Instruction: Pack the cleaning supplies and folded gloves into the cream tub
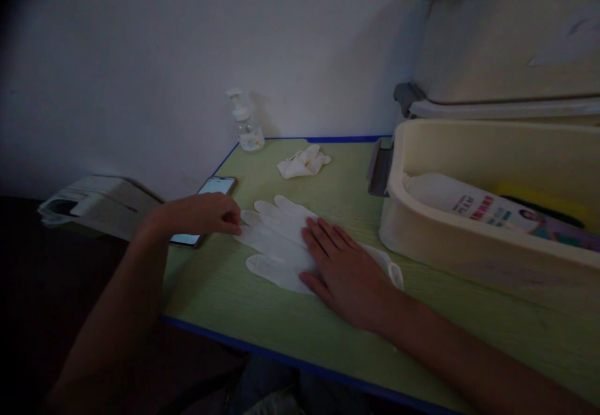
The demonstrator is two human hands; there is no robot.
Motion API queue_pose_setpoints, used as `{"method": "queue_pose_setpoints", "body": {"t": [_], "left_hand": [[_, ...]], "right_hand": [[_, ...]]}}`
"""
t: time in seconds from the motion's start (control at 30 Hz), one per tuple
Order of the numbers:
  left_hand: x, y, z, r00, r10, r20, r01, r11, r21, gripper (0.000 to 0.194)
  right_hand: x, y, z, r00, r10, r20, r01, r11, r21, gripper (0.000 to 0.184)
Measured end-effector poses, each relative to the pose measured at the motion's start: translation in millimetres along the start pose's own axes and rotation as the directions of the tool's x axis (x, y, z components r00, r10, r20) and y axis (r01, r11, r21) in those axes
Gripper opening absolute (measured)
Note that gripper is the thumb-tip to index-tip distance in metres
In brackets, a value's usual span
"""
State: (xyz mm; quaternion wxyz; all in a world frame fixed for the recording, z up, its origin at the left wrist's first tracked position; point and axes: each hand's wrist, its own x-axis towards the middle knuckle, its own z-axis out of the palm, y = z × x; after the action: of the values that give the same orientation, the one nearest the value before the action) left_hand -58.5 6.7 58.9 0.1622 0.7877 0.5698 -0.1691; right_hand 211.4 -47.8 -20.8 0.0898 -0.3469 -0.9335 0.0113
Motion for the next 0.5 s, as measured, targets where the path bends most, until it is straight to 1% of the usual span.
{"method": "queue_pose_setpoints", "body": {"t": [0.07,0.2,0.37,0.5], "left_hand": [[1.4,1.4,4.1,1.000,-0.020,0.011,0.019,0.999,0.034,0.015],[4.2,1.2,6.8,0.996,-0.078,-0.042,0.081,0.993,0.085,0.017],[5.0,1.3,5.2,0.999,-0.038,0.035,0.036,0.998,0.061,0.012],[5.9,0.6,5.3,0.999,-0.039,0.035,0.037,0.996,0.077,0.014]], "right_hand": [[-0.2,0.2,-0.1,1.000,0.007,0.004,-0.007,1.000,0.001,0.059],[-1.0,1.0,1.4,1.000,0.005,-0.005,-0.005,1.000,0.011,0.059],[-0.9,1.0,2.2,1.000,-0.005,-0.012,0.004,1.000,-0.019,0.059],[-0.1,0.6,2.0,1.000,-0.007,-0.008,0.007,0.999,-0.033,0.059]]}}
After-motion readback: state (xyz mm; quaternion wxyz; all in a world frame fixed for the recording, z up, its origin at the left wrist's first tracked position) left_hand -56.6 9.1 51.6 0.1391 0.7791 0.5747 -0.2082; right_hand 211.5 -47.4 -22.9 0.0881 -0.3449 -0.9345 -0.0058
